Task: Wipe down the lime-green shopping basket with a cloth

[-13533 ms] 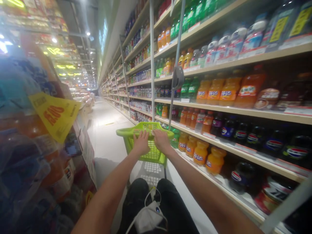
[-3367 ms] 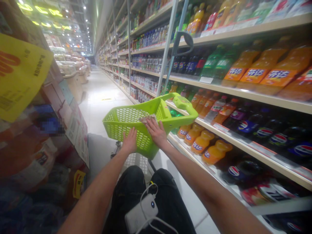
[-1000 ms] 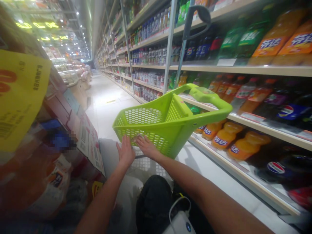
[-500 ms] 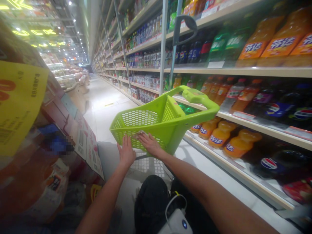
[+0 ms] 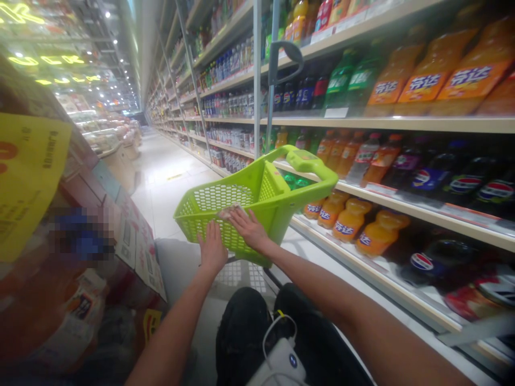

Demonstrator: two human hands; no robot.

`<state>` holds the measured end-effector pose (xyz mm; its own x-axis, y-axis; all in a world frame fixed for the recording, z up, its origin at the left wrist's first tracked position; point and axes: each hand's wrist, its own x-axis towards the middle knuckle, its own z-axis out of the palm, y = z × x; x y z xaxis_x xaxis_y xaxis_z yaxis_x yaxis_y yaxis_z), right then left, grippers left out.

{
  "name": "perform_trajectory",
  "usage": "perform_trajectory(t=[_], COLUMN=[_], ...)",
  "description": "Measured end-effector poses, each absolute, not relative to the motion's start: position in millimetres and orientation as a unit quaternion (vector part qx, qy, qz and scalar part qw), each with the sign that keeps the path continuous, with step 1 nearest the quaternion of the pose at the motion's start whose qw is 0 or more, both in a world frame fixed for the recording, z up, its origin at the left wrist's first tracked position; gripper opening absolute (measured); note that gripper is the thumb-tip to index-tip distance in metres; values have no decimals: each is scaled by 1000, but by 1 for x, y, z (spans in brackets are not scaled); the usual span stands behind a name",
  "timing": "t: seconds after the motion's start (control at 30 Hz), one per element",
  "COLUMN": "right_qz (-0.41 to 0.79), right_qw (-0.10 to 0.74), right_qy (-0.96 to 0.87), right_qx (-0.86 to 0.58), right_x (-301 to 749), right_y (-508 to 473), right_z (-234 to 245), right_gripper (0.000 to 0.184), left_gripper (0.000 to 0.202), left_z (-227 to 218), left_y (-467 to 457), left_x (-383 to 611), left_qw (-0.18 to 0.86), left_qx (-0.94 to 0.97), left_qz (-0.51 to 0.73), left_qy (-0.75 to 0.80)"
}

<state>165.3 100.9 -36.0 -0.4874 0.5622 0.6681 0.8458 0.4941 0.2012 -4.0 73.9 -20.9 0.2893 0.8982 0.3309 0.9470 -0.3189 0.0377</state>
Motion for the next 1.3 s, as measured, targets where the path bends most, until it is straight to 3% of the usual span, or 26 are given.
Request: perform_trajectory(t=[0.3, 0.47, 0.57, 0.67, 0.73, 0.97, 1.1, 1.3], right_qz=[-235, -248, -256, -240, -221, -162, -199, -268], right_qw=[222, 271, 318, 351, 365, 336, 325, 315], right_qy=[-838, -840, -831, -814, -801, -829, -831, -812], right_qx=[-440, -400, -379, -396, -421, -417, -405, -413], right_x=[191, 190, 185, 178, 175, 174, 180, 194], right_y=[84, 64, 58, 58, 59, 58, 68, 92], right_z=[-82, -77, -66, -60, -58, -55, -47, -20], right_gripper=[45, 42, 40, 41, 42, 51, 33, 36], left_gripper=[75, 73, 55, 29, 22, 22, 37, 62], left_z=[-24, -27, -27, -25, -22, -7, -14, -29], left_y=[65, 68, 76, 82, 80, 64, 69, 84], left_x=[18, 23, 24, 29, 33, 34, 31, 23], left_qw=[68, 6, -139, -394, -507, -672, -589, -414], left_qx=[-826, -841, -810, -694, -617, -519, -580, -624], left_qz=[-125, -160, -233, -332, -369, -329, -290, -299], left_qy=[-545, -516, -520, -502, -475, -414, -482, -591])
